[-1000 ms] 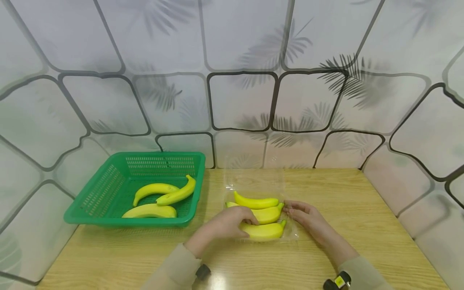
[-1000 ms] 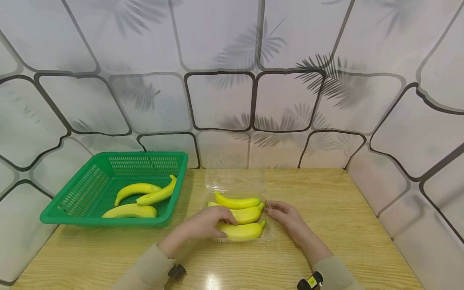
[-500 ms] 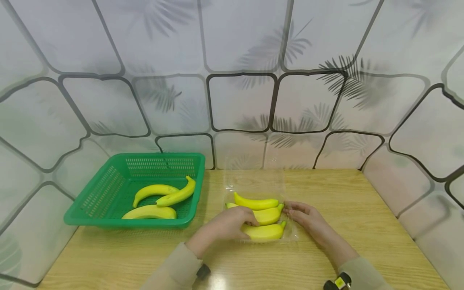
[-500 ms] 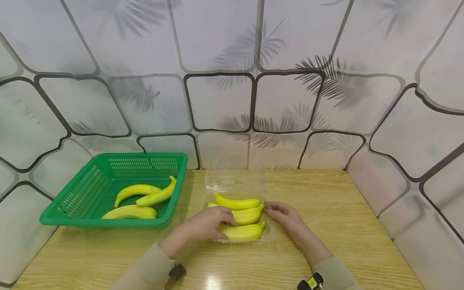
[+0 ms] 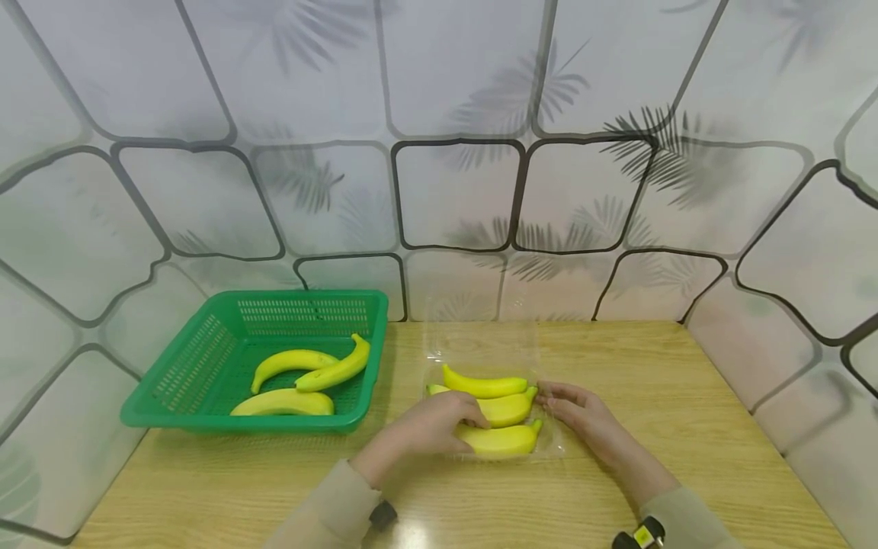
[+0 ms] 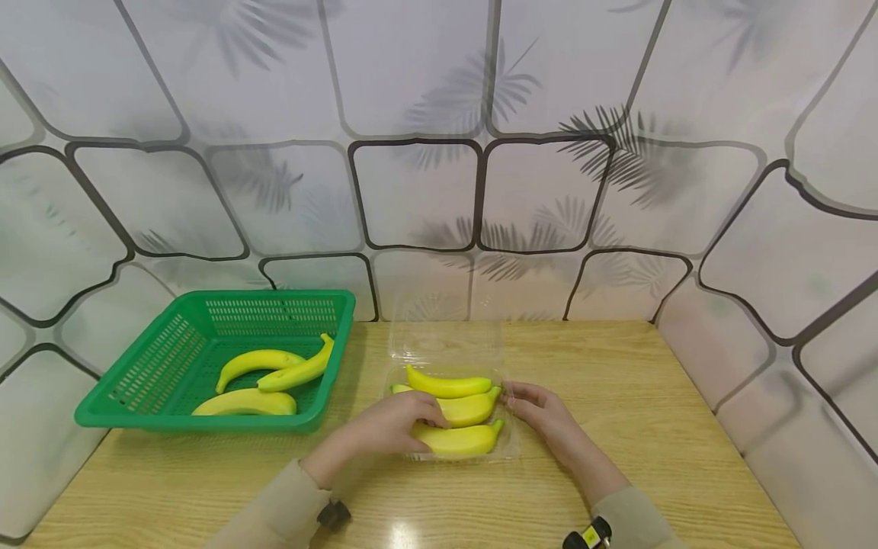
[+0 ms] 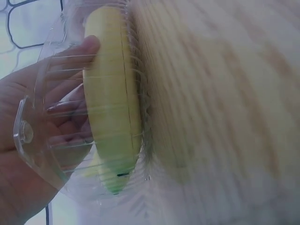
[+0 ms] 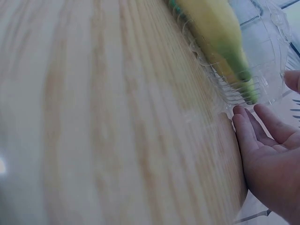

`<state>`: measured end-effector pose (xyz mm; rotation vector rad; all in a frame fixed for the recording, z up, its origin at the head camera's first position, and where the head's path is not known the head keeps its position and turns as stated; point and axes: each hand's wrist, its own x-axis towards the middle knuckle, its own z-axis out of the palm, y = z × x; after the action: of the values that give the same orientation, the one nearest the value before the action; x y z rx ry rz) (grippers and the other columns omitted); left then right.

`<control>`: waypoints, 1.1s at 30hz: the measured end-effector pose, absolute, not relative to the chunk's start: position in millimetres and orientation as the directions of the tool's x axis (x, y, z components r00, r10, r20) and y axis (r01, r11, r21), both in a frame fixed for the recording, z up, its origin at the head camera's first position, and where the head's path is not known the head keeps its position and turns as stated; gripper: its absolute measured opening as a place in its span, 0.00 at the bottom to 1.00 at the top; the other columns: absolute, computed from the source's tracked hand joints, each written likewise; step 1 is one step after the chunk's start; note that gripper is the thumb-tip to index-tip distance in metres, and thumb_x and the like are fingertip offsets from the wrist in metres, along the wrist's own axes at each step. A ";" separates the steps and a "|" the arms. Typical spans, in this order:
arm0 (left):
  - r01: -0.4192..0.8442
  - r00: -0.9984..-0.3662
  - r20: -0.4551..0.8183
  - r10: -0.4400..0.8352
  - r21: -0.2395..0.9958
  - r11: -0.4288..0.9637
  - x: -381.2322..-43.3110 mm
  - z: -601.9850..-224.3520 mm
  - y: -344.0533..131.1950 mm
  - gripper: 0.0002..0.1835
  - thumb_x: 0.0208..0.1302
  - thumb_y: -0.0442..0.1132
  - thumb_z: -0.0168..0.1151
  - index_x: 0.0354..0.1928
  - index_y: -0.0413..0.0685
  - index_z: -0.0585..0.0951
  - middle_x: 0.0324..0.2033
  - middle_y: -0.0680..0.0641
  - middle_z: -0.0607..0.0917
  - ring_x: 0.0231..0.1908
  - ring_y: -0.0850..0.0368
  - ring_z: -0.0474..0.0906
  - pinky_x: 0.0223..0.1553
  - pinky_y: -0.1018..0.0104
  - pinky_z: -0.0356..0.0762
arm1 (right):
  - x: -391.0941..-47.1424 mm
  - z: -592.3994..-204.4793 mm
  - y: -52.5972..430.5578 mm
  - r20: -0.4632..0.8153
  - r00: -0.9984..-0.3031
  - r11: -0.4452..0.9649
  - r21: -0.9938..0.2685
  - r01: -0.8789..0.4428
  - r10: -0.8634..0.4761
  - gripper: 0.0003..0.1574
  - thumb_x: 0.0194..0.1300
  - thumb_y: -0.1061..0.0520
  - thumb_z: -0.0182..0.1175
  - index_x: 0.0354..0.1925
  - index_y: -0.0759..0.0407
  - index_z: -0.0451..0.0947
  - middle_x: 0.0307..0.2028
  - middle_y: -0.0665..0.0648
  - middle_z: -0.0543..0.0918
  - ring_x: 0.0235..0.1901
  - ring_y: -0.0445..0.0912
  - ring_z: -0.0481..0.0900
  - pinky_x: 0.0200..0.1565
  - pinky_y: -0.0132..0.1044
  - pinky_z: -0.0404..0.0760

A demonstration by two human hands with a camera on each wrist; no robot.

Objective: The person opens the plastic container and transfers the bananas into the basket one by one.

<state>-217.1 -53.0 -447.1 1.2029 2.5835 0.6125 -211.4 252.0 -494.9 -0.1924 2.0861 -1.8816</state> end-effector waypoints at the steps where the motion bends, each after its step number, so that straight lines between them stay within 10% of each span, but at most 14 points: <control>1: 0.668 -0.638 -0.027 0.769 0.476 0.571 -217.5 -447.5 -53.8 0.20 0.59 0.34 0.81 0.55 0.49 0.90 0.50 0.54 0.90 0.49 0.68 0.83 0.55 0.77 0.82 | -211.5 -494.6 251.9 -0.151 -0.938 0.123 -0.985 0.117 -0.313 0.41 0.82 0.54 0.54 0.79 0.77 0.54 0.78 0.76 0.61 0.58 0.23 0.78 0.61 0.16 0.74; 33: 0.526 -0.617 -0.091 0.782 0.691 0.496 -225.8 -452.0 -61.2 0.20 0.66 0.36 0.76 0.60 0.47 0.87 0.58 0.50 0.90 0.57 0.63 0.86 0.60 0.76 0.81 | -211.8 -494.7 251.6 -0.140 -0.942 0.098 -0.988 0.116 -0.306 0.41 0.82 0.56 0.54 0.78 0.79 0.54 0.77 0.78 0.63 0.58 0.24 0.79 0.62 0.18 0.76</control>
<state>-225.8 -61.2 -452.0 1.0859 2.3492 0.8883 -211.8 251.6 -494.7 -0.1877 2.0710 -1.9125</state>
